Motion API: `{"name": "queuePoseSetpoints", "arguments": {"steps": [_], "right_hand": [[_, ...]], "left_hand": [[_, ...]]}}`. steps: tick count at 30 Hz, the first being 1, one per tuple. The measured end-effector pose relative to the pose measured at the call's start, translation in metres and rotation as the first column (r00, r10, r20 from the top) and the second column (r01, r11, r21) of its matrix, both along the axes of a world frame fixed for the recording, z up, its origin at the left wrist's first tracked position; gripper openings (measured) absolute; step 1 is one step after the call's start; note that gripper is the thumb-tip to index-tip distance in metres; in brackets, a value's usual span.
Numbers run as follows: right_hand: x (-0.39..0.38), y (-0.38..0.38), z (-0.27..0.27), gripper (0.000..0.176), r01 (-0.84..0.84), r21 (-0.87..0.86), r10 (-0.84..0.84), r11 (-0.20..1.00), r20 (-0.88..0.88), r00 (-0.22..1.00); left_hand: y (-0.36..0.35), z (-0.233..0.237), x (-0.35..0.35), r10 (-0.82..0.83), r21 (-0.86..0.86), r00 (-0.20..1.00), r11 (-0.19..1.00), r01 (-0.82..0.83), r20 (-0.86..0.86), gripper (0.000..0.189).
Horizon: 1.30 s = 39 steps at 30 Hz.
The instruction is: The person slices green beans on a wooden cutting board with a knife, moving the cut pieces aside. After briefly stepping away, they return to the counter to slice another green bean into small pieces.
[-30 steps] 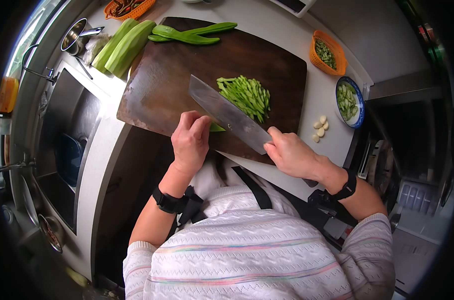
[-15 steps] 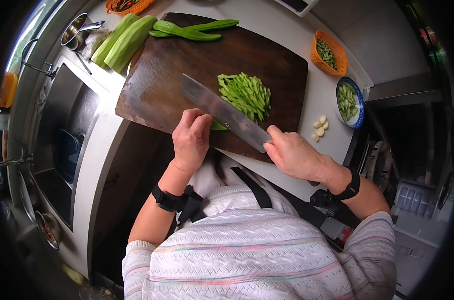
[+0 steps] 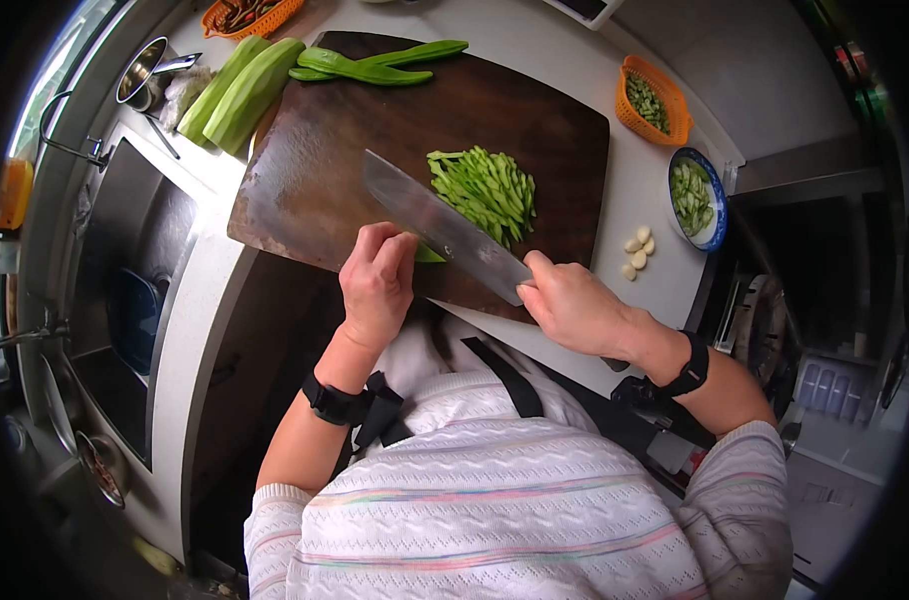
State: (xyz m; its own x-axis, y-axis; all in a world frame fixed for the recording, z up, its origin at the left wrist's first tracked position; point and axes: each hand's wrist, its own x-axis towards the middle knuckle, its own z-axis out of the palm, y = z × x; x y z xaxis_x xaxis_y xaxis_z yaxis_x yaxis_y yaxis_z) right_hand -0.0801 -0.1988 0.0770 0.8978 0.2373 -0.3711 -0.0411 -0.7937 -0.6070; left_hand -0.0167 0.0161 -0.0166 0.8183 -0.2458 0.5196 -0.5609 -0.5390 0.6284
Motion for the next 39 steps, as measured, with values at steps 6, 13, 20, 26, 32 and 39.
{"name": "queuePoseSetpoints", "arguments": {"steps": [6,13,20,26,32,39], "right_hand": [[0.002,0.002,0.013,0.019,-0.018,-0.016,0.017,1.000,-0.039,0.999],[0.013,0.018,-0.008,0.020,-0.019,-0.037,0.020,0.999,0.029,0.999],[0.009,0.004,-0.010,0.020,-0.027,0.021,0.026,0.999,0.049,0.998],[0.004,0.003,0.005,0.018,-0.029,-0.005,0.029,1.000,0.022,0.999],[0.002,0.006,0.004,0.018,-0.042,-0.021,0.043,0.999,0.050,0.998],[0.011,0.016,0.004,0.019,-0.042,-0.049,0.041,0.998,-0.024,0.999]], "left_hand": [[-0.001,-0.001,0.000,0.014,-0.038,1.000,0.999,-0.015,-0.015,0.015],[0.000,-0.002,0.001,0.012,-0.017,1.000,1.000,-0.011,0.007,0.014],[0.008,0.006,-0.001,-0.022,0.036,0.998,0.999,0.024,-0.050,0.015],[0.008,0.001,-0.002,-0.002,0.038,1.000,0.999,0.002,0.010,0.015],[0.007,0.000,-0.002,0.006,0.011,1.000,1.000,-0.006,0.016,0.016],[0.007,-0.001,-0.002,0.002,-0.010,1.000,1.000,-0.002,0.025,0.016]]}}
